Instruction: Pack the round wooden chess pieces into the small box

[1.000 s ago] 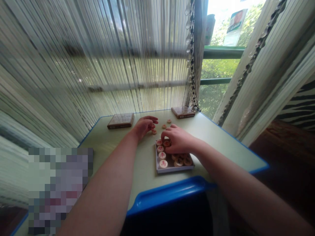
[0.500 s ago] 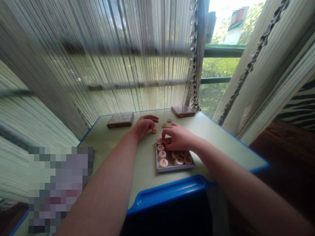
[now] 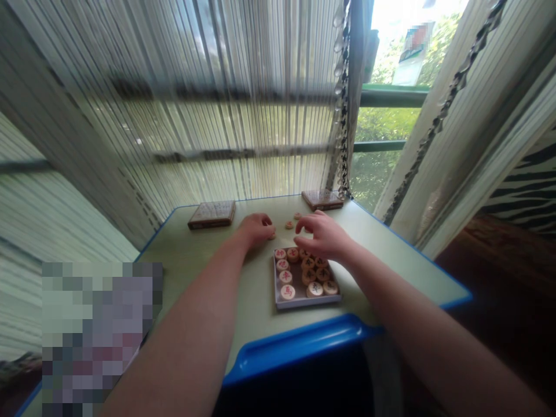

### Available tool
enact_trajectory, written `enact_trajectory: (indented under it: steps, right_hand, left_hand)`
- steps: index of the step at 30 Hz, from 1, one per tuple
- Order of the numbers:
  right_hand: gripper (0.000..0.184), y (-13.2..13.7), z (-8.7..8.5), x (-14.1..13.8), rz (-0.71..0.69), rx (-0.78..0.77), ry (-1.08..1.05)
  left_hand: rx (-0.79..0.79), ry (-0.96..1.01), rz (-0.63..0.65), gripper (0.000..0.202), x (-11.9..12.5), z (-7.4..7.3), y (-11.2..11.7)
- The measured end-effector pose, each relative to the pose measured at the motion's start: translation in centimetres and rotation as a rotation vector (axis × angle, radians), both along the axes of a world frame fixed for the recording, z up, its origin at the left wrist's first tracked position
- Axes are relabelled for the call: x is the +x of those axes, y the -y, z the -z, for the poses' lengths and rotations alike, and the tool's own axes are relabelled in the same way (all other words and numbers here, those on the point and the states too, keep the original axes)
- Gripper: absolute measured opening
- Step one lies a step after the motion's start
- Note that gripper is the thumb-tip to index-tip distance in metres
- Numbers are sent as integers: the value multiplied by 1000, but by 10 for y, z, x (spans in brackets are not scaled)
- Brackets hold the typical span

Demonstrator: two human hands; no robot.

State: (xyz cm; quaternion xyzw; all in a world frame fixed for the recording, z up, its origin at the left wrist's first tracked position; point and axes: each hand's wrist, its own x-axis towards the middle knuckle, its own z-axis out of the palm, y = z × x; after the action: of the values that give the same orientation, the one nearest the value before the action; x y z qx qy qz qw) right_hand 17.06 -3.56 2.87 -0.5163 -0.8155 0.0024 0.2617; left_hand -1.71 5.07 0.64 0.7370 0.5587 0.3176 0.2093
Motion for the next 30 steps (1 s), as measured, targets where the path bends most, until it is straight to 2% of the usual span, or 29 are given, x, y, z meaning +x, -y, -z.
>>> enact_trajectory:
  steps: [4, 7, 14, 17, 20, 24, 27, 30]
  right_hand:
    - [21, -9, 6, 8, 150, 91, -90]
    - [24, -17, 14, 15, 235, 105, -116]
    - [28, -43, 35, 33, 393, 17, -215]
    - [27, -50, 41, 40, 446, -66, -232]
    - [25, -53, 42, 43, 461, -146, -229]
    - [26, -55, 41, 42, 461, -167, -223]
    - [27, -55, 41, 43, 441, -179, -240]
    - [28, -56, 41, 44, 435, -179, -278]
  left_hand:
    - [-29, -109, 103, 12, 1, -4, 5]
    - [-12, -173, 91, 11, 1, -6, 5]
    - [5, -254, 62, 21, 2, -7, 6]
    - [33, -223, 35, 17, 1, -9, 7]
    - [78, -228, 25, 13, 1, -8, 8]
    - [152, -280, 48, 12, 1, -4, 5]
    - [187, -190, 19, 14, -3, 1, 1]
    - [130, -54, -81, 18, -7, 6, -1]
